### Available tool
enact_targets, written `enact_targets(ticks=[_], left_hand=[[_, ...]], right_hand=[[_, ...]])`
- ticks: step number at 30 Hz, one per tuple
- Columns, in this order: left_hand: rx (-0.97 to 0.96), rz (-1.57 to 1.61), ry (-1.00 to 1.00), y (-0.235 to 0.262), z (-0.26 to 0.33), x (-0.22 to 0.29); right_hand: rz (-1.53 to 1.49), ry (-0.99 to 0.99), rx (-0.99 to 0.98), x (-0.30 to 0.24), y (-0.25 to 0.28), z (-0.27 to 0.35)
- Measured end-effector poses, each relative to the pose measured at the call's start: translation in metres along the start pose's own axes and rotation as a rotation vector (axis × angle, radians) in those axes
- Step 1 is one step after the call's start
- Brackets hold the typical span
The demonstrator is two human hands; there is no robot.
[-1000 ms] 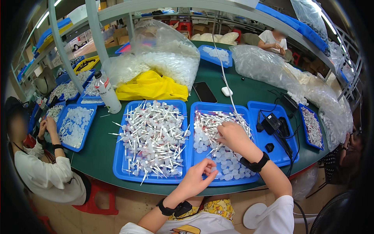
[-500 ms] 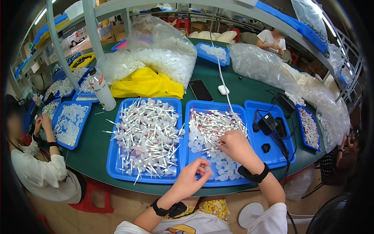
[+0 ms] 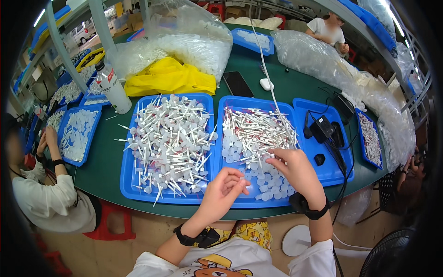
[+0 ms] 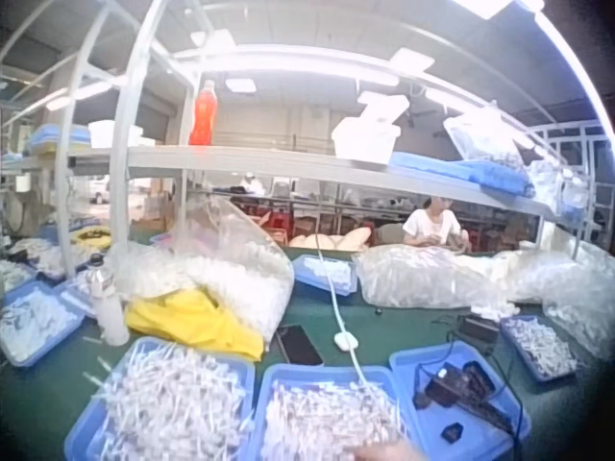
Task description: The person repeatedly picks up small white circular discs and thin white sticks from blue trays, inserts the stick into the disc, and places the assembled unit into a separate tray. The process is continuous and repetitive.
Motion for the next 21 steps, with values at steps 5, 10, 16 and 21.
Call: enact_targets(ticks=[5, 10, 16, 21], left_hand=[[-0.025, 0.034, 0.026, 0.002, 0.0, 0.005], [-0.067, 0.081, 0.012, 0.004, 0.0, 0.003], [-0.064, 0.036, -0.022, 0.003, 0.003, 0.004], [-0.074, 0.033, -0.027, 0.005, 0.003, 0.005]], right_hand=[[-0.044, -0.064, 0.002, -0.001, -0.001, 0.012], [-0.152, -0.041, 0.046, -0.044, 0.004, 0.029], [-0.038, 0.153, 0.06, -0.06, -0.016, 0.043], [0.005, 0.187, 0.088, -0.056, -0.02, 0.042]])
Point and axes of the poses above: each hand's wrist, its own z-axis away from the middle knuckle, its own y-axis out of the back of the hand, x = y × z, the point moved 4 cm from there along -z, towards the middle knuckle, and after that the axes turned 12 degrees about y, right-handed, at the moved point
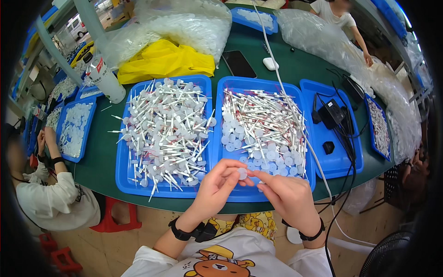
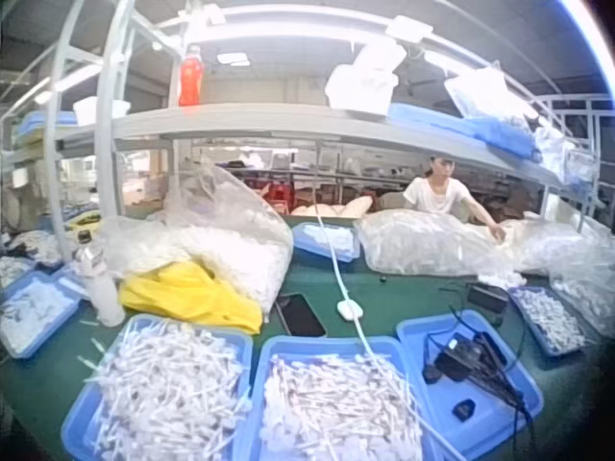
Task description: The person repeatedly picks up small white circular discs and thin white sticks from blue trays, inserts the stick into the disc, and places the assembled unit into a separate tray. The process is continuous and repetitive.
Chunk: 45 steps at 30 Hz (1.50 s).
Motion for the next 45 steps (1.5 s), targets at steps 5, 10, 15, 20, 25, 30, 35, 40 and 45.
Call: enact_targets(ticks=[5, 10, 15, 20, 25, 30, 35, 40, 45], left_hand=[[-0.002, 0.014, 0.006, 0.0, -0.001, -0.001], [0.039, -0.01, 0.019, -0.002, -0.002, 0.001], [0.017, 0.043, 0.059, -0.005, -0.003, -0.001], [-0.047, -0.003, 0.112, -0.004, -0.004, -0.003], [-0.093, 0.051, 0.144, -0.004, -0.003, -0.002], [-0.099, 0.018, 0.048, -0.002, -0.003, -0.003], [-0.079, 0.003, -0.031, -0.002, -0.002, 0.0], [-0.05, 0.025, -0.034, 0.0, -0.001, 0.001], [-0.064, 0.118, -0.004, 0.003, 0.0, -0.005]], right_hand=[[0.084, 0.072, -0.016, 0.002, -0.002, 0.004], [0.141, 0.127, -0.058, 0.003, -0.004, 0.008], [0.176, 0.163, -0.094, 0.003, 0.0, 0.008], [0.098, 0.099, -0.094, 0.005, 0.003, 0.003], [-0.101, -0.028, -0.037, 0.009, -0.004, 0.007], [-0.191, -0.024, 0.051, 0.008, -0.007, 0.01], [-0.188, 0.002, 0.045, 0.006, -0.004, 0.013], [-0.028, 0.129, 0.011, 0.004, 0.001, 0.013], [0.192, 0.327, -0.023, -0.009, 0.0, 0.01]])
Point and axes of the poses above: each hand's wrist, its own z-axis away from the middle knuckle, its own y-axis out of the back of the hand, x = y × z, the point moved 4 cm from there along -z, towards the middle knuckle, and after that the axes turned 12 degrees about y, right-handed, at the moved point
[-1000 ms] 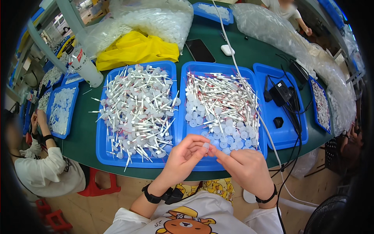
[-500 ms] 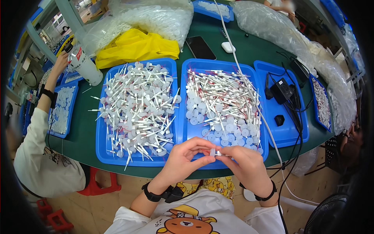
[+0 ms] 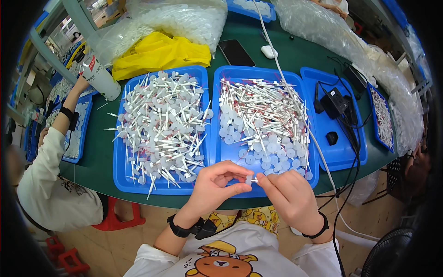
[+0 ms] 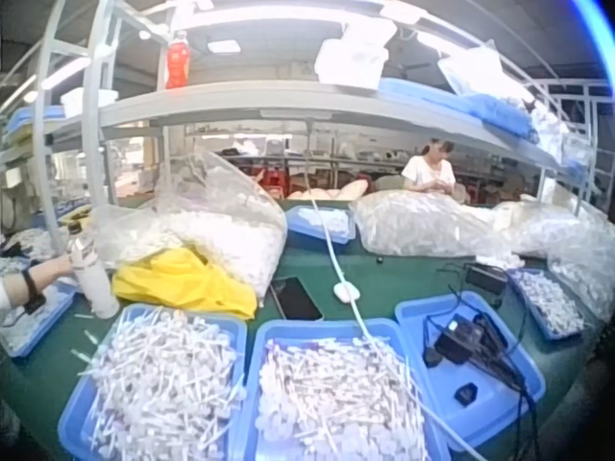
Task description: The person repeatedly picks up small white circular discs and thin white sticks from blue trays, inserts the stick into the disc, and places the assembled unit into a separate tray. The process is continuous and repetitive.
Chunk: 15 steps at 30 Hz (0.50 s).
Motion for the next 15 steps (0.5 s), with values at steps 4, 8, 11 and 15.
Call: enact_targets(ticks=[4, 8, 11, 15], left_hand=[[0.019, 0.019, 0.006, 0.0, 0.001, -0.002], [0.033, -0.025, 0.013, -0.002, 0.002, 0.0], [0.04, -0.092, 0.014, -0.002, 0.004, 0.002], [0.002, -0.127, -0.001, -0.004, 0.004, 0.004]], right_hand=[[0.145, 0.113, -0.023, -0.006, 0.0, -0.002], [0.171, 0.095, -0.065, -0.013, -0.002, 0.001], [0.049, 0.053, -0.1, -0.013, 0.001, 0.0], [-0.251, -0.133, -0.041, -0.005, 0.002, 0.004]])
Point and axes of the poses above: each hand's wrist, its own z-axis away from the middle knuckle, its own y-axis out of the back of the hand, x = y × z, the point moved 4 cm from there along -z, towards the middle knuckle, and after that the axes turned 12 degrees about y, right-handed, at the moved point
